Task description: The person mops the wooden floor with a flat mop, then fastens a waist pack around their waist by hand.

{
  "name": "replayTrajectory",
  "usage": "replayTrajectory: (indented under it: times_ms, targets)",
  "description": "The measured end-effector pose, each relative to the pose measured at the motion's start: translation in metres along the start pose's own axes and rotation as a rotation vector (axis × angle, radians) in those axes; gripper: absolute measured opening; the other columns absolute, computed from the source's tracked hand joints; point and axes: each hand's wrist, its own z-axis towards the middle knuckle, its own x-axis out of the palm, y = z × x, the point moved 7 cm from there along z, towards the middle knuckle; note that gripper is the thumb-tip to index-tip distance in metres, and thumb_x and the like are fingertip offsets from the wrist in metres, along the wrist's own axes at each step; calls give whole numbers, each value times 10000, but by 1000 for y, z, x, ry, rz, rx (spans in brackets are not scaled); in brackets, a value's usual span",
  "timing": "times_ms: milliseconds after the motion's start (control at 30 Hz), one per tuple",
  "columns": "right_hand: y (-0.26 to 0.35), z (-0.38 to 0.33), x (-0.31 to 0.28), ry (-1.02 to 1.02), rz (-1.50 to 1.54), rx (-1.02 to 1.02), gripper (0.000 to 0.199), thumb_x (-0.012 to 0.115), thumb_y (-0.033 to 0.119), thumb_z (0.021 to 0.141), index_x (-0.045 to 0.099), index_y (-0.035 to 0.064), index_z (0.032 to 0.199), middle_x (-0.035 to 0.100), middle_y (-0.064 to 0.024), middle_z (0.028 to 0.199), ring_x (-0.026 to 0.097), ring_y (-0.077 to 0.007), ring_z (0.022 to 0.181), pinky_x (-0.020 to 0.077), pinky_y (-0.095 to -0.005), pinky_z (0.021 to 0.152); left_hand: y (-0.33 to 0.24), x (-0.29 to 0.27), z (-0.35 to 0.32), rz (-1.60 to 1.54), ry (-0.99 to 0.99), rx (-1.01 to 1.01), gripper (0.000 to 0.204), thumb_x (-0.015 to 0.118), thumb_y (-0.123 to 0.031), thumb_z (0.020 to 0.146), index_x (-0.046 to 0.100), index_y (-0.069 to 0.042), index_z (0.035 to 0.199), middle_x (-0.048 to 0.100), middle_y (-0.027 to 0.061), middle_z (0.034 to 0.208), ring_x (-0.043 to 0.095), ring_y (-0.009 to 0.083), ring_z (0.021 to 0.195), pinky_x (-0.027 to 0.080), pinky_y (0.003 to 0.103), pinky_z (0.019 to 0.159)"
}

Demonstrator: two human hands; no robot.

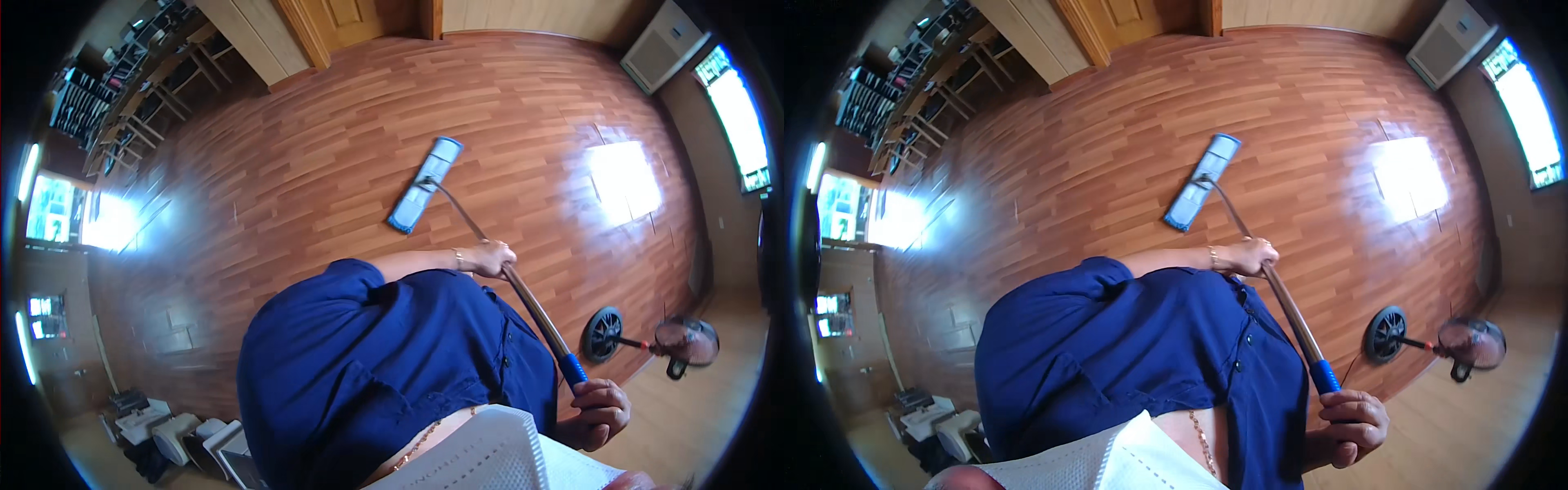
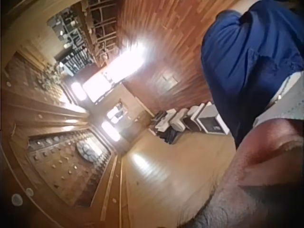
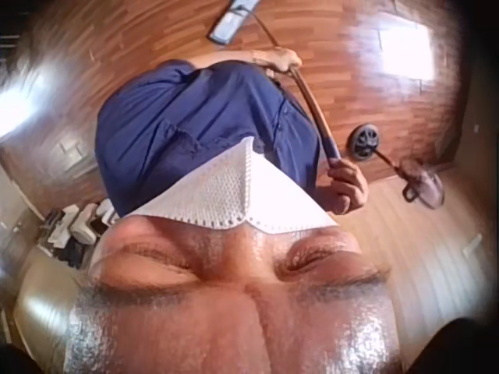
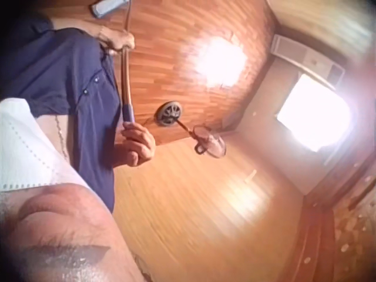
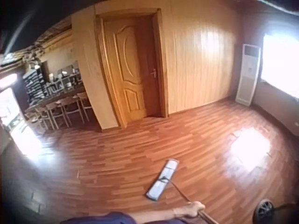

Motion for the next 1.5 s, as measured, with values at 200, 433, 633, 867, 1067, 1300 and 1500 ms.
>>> replayTrajectory:
  times_ms: [200, 433, 633, 867, 1067, 1300, 1500]
  targets:
    - [-77, 83, -70, 205, 104, -167, 375, 503, 329, 924, 579, 70, 664, 606, -74, 608, 635, -196, 549, 527, -283, 502, 26, -24, 73, 152, -128, -167, 203, 673, -254, 704, 530, -127, 634, 573, 99, 648, 610, 326, 729, 487, 456, 619]
    - [-216, 187, -24, 486, 689, -201, 284, 561, 231, 869, 594, 48, 653, 628, -131, 668, 647, -252, 619, 544, -333, 558, 151, -123, 25, 186, -352, -453, 106, 610, -106, 645, 520, -116, 588, 553, 127, 607, 597, 336, 655, 478, 444, 569]
    - [-367, 209, 103, 773, 771, 333, 219, 527, 133, 878, 602, -18, 738, 637, -139, 822, 610, -314, 910, 463, -443, 880, 225, -196, -99, 266, -545, -806, 315, 725, -212, 745, 480, -33, 663, 548, 163, 691, 546, 356, 676, 426, 420, 598]
    - [-449, 285, 200, 937, 1014, 300, 253, 536, 94, 892, 523, -25, 669, 555, -104, 722, 525, -219, 748, 434, -371, 745, 301, -248, -159, 443, -987, -974, 317, 752, -198, 721, 485, -40, 655, 548, 143, 625, 534, 369, 622, 417, 448, 573]
    - [-514, 406, 155, 742, 819, 445, 296, 525, 113, 903, 491, -7, 635, 546, -82, 703, 519, -181, 722, 435, -318, 692, 352, -341, -31, 423, -876, -868, 278, 721, -198, 758, 505, -43, 678, 571, 158, 656, 556, 378, 655, 422, 447, 590]
    - [-534, 483, 32, 496, 678, 404, 246, 553, 71, 872, 516, -10, 643, 553, -128, 678, 587, -268, 744, 488, -393, 754, 375, -395, 172, 190, -574, -628, 222, 701, -184, 769, 546, -48, 688, 605, 153, 686, 595, 348, 688, 450, 428, 613]
    - [-543, 515, -89, 330, 419, 349, 159, 527, 28, 778, 554, 2, 623, 567, -106, 651, 588, -270, 686, 495, -393, 716, 380, -389, 354, 164, -524, -398, 218, 711, -199, 747, 555, -62, 681, 607, 145, 684, 592, 356, 691, 456, 432, 628]
